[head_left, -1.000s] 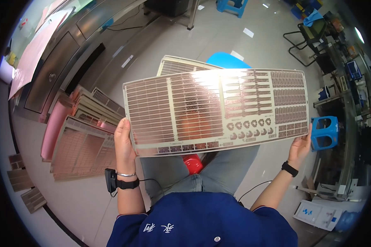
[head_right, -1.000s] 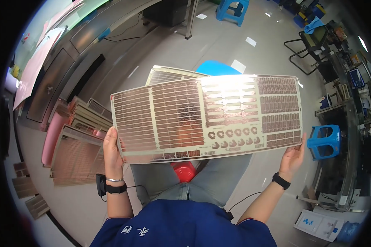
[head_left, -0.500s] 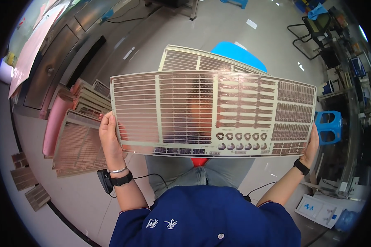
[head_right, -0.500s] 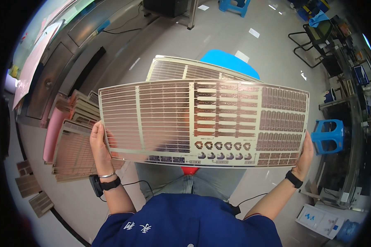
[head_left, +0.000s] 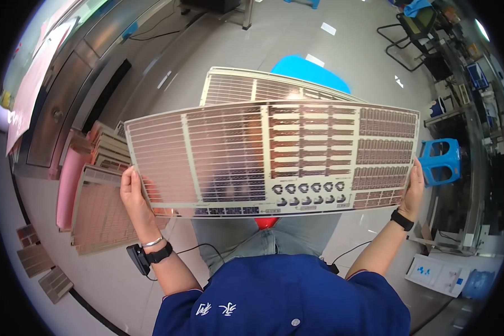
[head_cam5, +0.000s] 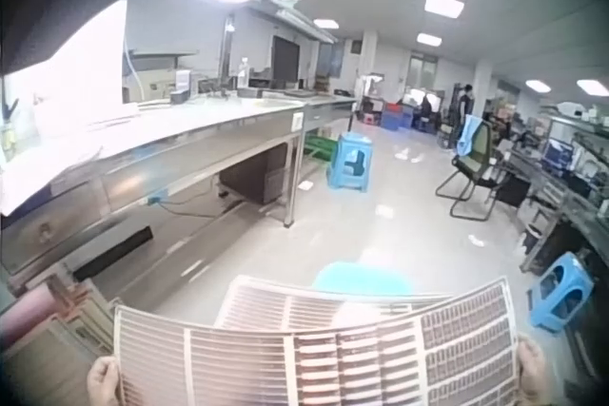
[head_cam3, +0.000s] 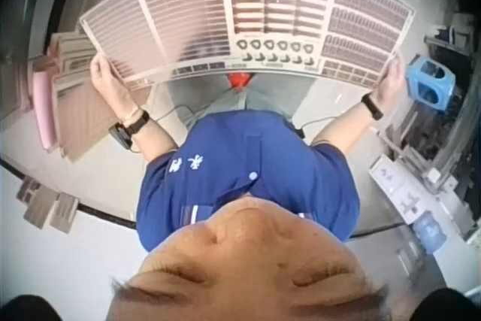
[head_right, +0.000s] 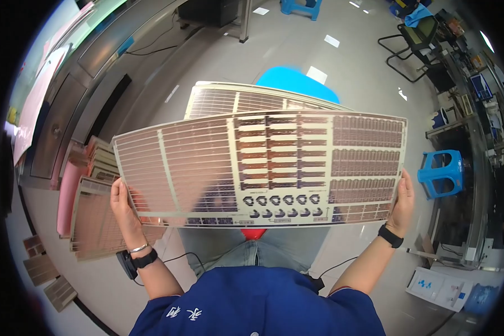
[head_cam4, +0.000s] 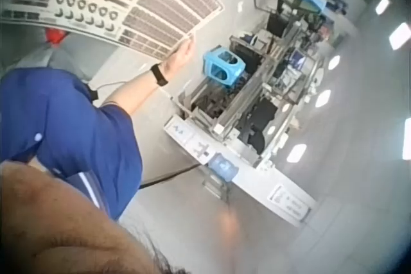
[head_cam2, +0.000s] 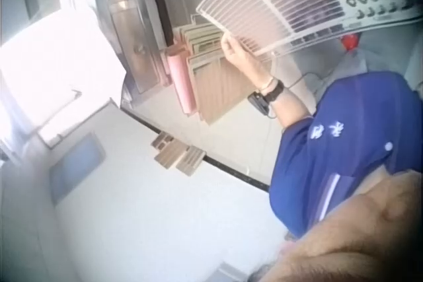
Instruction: The person holds, turns, and looks over printed circuit board sheets one by one by hand.
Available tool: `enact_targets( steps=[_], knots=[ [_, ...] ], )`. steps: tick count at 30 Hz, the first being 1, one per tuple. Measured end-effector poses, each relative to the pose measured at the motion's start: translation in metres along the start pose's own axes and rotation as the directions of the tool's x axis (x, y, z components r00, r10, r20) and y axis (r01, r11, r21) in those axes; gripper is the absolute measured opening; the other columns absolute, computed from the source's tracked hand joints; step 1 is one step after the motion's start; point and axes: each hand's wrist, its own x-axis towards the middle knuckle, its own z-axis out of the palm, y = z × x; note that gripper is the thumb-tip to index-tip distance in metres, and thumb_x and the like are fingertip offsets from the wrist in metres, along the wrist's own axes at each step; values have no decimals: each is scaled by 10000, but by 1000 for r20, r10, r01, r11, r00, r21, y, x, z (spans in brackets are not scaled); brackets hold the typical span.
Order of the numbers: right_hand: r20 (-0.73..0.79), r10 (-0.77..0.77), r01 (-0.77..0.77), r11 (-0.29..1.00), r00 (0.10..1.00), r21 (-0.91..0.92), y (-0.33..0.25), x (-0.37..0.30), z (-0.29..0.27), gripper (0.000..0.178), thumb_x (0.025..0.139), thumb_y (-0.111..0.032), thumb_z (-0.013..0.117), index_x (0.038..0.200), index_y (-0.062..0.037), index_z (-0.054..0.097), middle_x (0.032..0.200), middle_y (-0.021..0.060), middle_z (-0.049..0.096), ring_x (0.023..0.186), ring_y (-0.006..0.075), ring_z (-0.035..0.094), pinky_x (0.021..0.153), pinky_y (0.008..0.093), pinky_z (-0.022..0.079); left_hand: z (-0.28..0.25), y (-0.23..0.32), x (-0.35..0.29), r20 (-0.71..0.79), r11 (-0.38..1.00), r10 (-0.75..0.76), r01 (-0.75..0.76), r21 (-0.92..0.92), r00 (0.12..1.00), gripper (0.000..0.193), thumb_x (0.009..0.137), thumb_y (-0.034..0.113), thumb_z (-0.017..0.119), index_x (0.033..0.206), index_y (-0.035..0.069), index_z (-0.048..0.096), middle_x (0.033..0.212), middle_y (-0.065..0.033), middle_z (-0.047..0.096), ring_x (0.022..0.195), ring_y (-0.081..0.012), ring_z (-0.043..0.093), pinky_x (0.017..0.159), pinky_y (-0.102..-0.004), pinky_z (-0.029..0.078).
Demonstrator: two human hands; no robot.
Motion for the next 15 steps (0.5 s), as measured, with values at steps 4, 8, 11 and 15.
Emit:
enact_targets(
  steps=[4,8,11,15],
  knots=[
    [-8,-48,49,998,999,31,6,0,-1,343,921,-158,475,1206,33,477,1121,115,573,1000,168,553,881,279,427,-2,0,3,-22,999,16,-14,51,1000,151,927,169,484,968,47,562,719,11,549,622,-52,520,544,-178,418],
    [46,-30,26,995,998,98,6,0,-2,361,915,-172,487,1206,42,471,1125,116,568,1000,167,550,879,282,425,-7,-6,6,-11,992,18,-17,121,1000,170,934,172,467,987,38,557,709,0,547,606,-68,527,539,-190,423],
    [63,-31,25,995,998,93,1,-1,12,388,913,-208,496,1203,48,463,1104,118,578,967,168,569,840,285,454,-10,-4,6,-29,983,7,-1,181,1000,174,936,172,462,986,33,553,702,-5,542,586,-79,530,524,-204,426],
    [116,-4,-17,984,993,177,-4,-3,18,361,903,-204,521,1166,44,506,1060,99,600,946,143,568,841,263,443,-6,-6,6,-30,983,17,-11,183,999,165,938,168,457,971,33,548,690,-7,528,568,-87,531,512,-213,430]
  ],
)
